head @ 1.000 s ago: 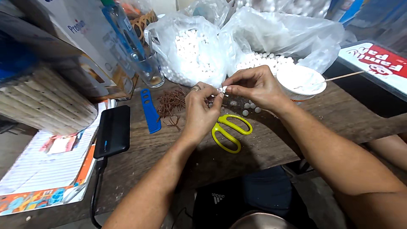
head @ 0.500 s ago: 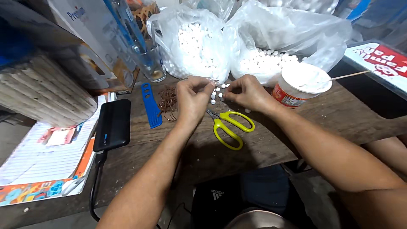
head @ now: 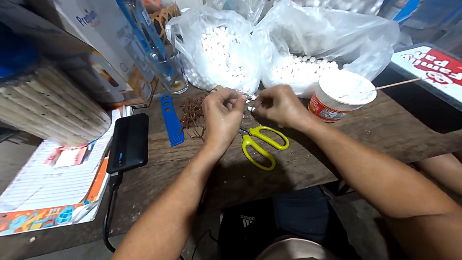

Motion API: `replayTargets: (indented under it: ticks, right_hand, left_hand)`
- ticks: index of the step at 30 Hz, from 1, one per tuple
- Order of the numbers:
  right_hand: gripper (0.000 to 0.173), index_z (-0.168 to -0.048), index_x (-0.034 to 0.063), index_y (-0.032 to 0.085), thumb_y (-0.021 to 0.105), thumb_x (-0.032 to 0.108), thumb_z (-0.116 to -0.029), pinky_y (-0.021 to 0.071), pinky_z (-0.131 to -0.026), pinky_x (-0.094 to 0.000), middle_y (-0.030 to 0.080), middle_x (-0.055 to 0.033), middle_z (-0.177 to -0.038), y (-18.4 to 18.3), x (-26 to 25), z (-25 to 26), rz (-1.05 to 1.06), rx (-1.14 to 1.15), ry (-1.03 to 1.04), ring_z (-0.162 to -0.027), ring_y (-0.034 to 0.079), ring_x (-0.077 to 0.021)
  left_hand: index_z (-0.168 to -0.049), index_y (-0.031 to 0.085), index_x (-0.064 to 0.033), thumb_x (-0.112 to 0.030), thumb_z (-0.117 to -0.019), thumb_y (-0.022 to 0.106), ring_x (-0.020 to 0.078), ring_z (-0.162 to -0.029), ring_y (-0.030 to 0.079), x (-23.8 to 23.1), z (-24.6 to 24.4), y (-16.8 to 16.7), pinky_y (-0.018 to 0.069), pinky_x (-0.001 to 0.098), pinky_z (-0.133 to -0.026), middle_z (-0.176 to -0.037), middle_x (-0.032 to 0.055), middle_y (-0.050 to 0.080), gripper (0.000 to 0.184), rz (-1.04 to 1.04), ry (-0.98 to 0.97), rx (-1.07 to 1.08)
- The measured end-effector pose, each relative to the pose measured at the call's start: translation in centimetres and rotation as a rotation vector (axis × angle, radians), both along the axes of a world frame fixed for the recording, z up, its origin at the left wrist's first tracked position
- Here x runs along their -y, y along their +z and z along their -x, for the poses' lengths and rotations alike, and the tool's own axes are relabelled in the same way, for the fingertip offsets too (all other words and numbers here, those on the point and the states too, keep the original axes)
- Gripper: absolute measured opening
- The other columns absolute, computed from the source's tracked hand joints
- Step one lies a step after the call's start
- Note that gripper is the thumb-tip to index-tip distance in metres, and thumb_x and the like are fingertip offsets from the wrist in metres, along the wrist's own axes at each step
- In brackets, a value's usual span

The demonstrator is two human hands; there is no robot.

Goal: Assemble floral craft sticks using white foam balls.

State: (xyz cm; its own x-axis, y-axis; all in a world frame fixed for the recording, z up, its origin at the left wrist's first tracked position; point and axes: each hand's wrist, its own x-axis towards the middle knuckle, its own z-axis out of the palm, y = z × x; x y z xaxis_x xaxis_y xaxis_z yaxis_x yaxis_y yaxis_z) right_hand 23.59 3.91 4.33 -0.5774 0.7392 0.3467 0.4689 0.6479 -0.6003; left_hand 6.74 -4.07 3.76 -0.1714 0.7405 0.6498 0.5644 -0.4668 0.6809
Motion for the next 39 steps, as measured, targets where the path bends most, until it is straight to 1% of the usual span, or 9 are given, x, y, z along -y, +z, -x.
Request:
replayTargets:
  ticks: [2,4,7,10,14,23,29,34,39]
  right_hand:
    - [0.013,-0.1,-0.0021,0.07,0.072,-0.003,-0.0874,0.0584,-0.07,-0.0253,0.069,-0.0032,-0.083,1.2,0.1,-0.7,0.254,-0.301,0.041,-0.07,0.066,-0.0066]
    - [0.02,-0.102,-0.0014,0.071,0.065,-0.014,-0.0874,0.0621,-0.071,-0.024,0.073,-0.0006,-0.081,1.7,0.3,-0.9,0.515,-0.612,0.12,-0.07,0.07,-0.0068]
    - [0.025,-0.1,0.0001,0.073,0.057,-0.017,-0.09,0.0626,-0.074,-0.0245,0.074,-0.0015,-0.084,1.9,0.4,-0.9,0.67,-0.754,0.197,-0.074,0.072,-0.0086]
    - [0.027,-0.099,0.0005,0.073,0.053,-0.015,-0.0907,0.0623,-0.077,-0.0248,0.075,-0.0025,-0.088,1.8,0.4,-1.0,0.691,-0.775,0.255,-0.078,0.072,-0.0093]
    - [0.025,-0.093,0.0027,0.073,0.056,-0.016,-0.089,0.0618,-0.077,-0.0249,0.074,-0.002,-0.086,1.5,0.2,-1.0,0.671,-0.766,0.275,-0.078,0.072,-0.009]
    - [0.027,-0.098,0.0016,0.076,0.059,-0.016,-0.0869,0.0608,-0.077,-0.0232,0.076,-0.0013,-0.089,1.5,0.3,-1.1,0.611,-0.745,0.276,-0.08,0.071,-0.0068]
    - [0.021,-0.096,0.0023,0.072,0.063,-0.015,-0.0878,0.0618,-0.066,-0.0223,0.073,0.0013,-0.077,1.6,0.9,-0.7,0.554,-0.742,0.202,-0.066,0.07,-0.006]
    - [0.024,-0.096,-0.0005,0.074,0.06,-0.018,-0.0874,0.063,-0.074,-0.0242,0.076,-0.0011,-0.084,1.8,1.2,-0.7,0.605,-0.737,0.176,-0.073,0.073,-0.0079]
    - [0.025,-0.095,-0.0006,0.075,0.059,-0.018,-0.0866,0.063,-0.074,-0.0247,0.075,-0.0018,-0.081,1.6,1.1,-0.6,0.599,-0.749,0.207,-0.073,0.072,-0.0083]
  left_hand:
    - [-0.086,0.067,-0.0006,-0.001,-0.0936,0.067,0.0013,-0.06,0.048,0.1,-0.1,0.0,0.0379,0.0124,-0.053,-0.076,0.0025,0.055,0.008,-0.027,-0.008,0.005]
    - [-0.087,0.067,0.0,0.0,-0.0935,0.066,0.0004,-0.061,0.048,0.1,-0.3,0.0,0.0385,0.0116,-0.053,-0.076,0.0026,0.055,0.007,-0.058,-0.008,0.004]
    - [-0.087,0.067,0.0009,0.0,-0.0937,0.066,0.0004,-0.06,0.048,0.2,-0.3,0.2,0.039,0.0119,-0.054,-0.075,0.0032,0.056,0.007,-0.087,0.002,-0.013]
    - [-0.086,0.067,0.0011,0.0,-0.0934,0.066,0.0004,-0.062,0.048,0.1,-0.3,0.1,0.0395,0.0111,-0.054,-0.077,0.0032,0.055,0.007,-0.096,0.002,-0.011]
    - [-0.086,0.067,0.0011,0.001,-0.0928,0.066,0.0,-0.062,0.048,0.0,-0.4,-0.1,0.0396,0.0101,-0.055,-0.078,0.0033,0.053,0.007,-0.118,-0.001,-0.007]
    - [-0.083,0.067,0.0002,0.0,-0.0926,0.067,0.0004,-0.062,0.047,0.1,-0.6,0.1,0.0377,0.0108,-0.054,-0.077,0.0029,0.053,0.009,-0.146,0.032,-0.021]
    - [-0.084,0.067,0.0008,0.0,-0.0918,0.067,0.0011,-0.064,0.047,0.1,-0.8,-0.1,0.0377,0.0107,-0.055,-0.078,0.0037,0.051,0.008,-0.193,0.05,-0.045]
    - [-0.083,0.067,0.0008,0.0,-0.0915,0.067,0.0015,-0.064,0.047,0.0,-0.8,-0.1,0.0369,0.0111,-0.055,-0.077,0.0037,0.051,0.009,-0.201,0.076,-0.074]
    - [-0.083,0.068,0.0011,-0.001,-0.0912,0.067,0.0034,-0.067,0.048,-0.1,-0.7,-0.2,0.0383,0.0122,-0.058,-0.078,0.004,0.05,0.009,-0.225,0.082,-0.098]
